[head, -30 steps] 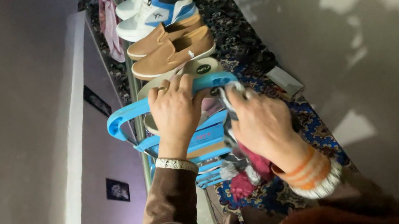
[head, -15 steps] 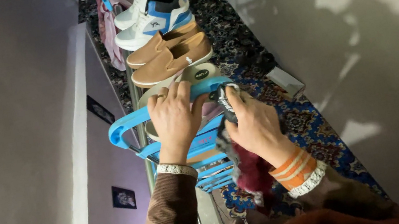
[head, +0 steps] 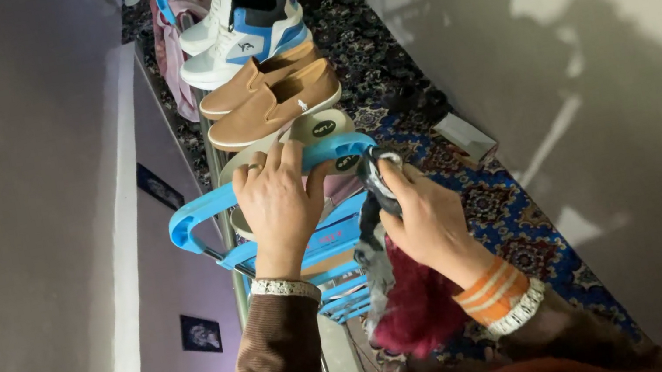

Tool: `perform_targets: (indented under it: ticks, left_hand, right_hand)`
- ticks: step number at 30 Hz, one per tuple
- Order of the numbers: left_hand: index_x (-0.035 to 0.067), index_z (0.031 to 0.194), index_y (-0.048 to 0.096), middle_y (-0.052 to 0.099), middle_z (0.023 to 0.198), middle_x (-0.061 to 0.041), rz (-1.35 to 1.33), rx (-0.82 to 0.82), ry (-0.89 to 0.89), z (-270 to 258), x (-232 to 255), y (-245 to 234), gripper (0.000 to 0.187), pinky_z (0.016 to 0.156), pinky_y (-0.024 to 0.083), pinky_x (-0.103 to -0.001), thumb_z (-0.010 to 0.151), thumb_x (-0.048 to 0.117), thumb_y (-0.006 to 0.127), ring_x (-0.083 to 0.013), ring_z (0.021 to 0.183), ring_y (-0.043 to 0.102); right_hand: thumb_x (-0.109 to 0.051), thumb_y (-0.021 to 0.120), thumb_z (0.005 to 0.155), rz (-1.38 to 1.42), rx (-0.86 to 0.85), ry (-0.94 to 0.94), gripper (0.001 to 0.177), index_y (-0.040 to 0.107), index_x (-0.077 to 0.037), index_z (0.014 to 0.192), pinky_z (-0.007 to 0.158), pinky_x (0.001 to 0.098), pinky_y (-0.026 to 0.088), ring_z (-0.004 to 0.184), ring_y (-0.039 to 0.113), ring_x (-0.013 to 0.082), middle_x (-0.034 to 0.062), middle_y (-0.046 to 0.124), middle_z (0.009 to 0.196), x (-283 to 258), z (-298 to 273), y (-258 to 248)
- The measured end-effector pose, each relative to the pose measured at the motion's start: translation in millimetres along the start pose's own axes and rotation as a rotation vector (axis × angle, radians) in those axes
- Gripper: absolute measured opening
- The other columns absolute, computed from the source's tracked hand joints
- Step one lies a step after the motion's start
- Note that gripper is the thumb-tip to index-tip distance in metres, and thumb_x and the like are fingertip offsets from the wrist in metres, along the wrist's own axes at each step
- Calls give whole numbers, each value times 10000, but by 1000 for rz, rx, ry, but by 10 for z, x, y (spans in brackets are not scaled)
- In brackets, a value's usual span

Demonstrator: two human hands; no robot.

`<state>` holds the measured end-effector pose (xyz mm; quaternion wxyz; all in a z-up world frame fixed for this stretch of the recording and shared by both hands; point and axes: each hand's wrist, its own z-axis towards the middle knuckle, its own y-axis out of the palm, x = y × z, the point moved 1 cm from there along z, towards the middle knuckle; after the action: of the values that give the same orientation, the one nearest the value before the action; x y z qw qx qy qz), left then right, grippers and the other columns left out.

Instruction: Wiping sandals and a shoe rack with a cloth.

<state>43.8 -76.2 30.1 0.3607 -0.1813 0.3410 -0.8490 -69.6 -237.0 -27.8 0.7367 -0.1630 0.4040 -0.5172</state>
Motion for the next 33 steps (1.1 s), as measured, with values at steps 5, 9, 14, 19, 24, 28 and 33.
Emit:
perform_targets:
  ticks: [5,9,14,19,24,28,33]
  left_hand:
    - [117,1022,650,708,1001,-52,-43,117,62,-39,-6,-4,369,822,411,-419,879,440,756,-281,881,649]
    - [109,1008,655,708,968,-53,-32,30,10,-26,0,28,364,808,408,-423,896,437,768,-282,876,651]
    - [88,1067,670,721,1009,-68,-3,93,42,-4,-18,16,439,801,412,-420,843,452,774,-287,858,653]
    - [85,1074,675,717,977,-67,-30,95,32,-2,-8,11,435,817,417,-421,841,441,768,-283,837,655]
    - [89,1050,672,714,943,-68,-54,71,26,7,0,48,423,826,420,-427,867,456,774,-289,818,648]
    - [102,1055,676,716,952,-68,-16,74,23,-8,-28,36,416,830,422,-428,870,464,765,-296,834,652]
    - [76,1136,692,715,960,-76,13,25,-12,-2,-16,27,489,800,412,-433,824,448,758,-301,829,654]
  right_hand:
    - [-144,754,795,-371,-162,4,630,547,92,1341,558,387,603,714,729,319,267,705,990,-147,188,38]
    - [-153,752,770,-489,-206,-2,626,548,114,1299,530,377,598,691,737,303,255,713,937,-285,340,-95]
    - [-198,732,859,-287,-451,112,438,594,-5,1227,618,414,575,738,744,309,162,748,862,-9,318,-231]
    - [-187,761,791,-139,-193,-22,435,647,-34,1182,681,459,568,807,725,370,171,742,962,-100,88,-310]
    - [-177,765,717,-227,-51,-53,611,612,27,1272,633,442,573,762,713,376,222,708,1029,-41,150,-130]
    - [-172,750,801,-219,-213,21,523,596,17,1263,627,413,577,717,711,320,193,710,971,115,253,-172]
    - [-155,728,869,-14,-110,-26,381,596,-33,1205,708,399,574,779,722,316,162,728,973,120,385,-296]
